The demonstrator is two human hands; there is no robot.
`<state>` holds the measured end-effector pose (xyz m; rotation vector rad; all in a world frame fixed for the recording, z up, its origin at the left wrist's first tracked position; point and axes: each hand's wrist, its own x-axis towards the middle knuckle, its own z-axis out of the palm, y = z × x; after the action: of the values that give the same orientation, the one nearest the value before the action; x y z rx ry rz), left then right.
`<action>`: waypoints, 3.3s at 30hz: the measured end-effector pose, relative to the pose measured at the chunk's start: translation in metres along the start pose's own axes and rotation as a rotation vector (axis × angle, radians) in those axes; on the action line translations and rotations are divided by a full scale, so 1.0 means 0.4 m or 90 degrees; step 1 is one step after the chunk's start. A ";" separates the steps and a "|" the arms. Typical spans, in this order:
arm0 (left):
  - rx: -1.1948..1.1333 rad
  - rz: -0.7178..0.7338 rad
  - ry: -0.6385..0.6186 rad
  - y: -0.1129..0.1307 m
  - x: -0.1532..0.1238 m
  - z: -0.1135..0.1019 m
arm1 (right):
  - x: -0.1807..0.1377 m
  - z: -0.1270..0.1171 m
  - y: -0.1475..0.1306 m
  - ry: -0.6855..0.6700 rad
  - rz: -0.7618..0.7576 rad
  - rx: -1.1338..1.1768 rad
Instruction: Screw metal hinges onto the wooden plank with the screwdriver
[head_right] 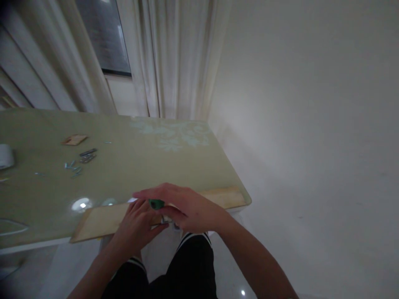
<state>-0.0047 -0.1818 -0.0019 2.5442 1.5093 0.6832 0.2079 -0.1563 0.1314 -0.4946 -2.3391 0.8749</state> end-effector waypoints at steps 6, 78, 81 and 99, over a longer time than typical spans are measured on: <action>0.006 0.001 0.015 -0.003 0.003 0.006 | -0.028 0.070 0.037 0.244 0.019 -0.144; -0.004 0.011 0.028 -0.004 0.002 0.004 | 0.002 0.025 0.027 0.096 -0.006 -0.005; -0.010 0.001 0.036 -0.002 0.000 0.005 | 0.000 0.071 0.056 0.285 -0.015 -0.144; 0.005 0.010 0.024 -0.006 -0.001 0.002 | -0.012 0.116 0.035 0.389 0.074 -0.309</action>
<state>-0.0065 -0.1810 -0.0034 2.5662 1.5073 0.7321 0.1837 -0.1703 0.0915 -0.9513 -1.9369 0.1396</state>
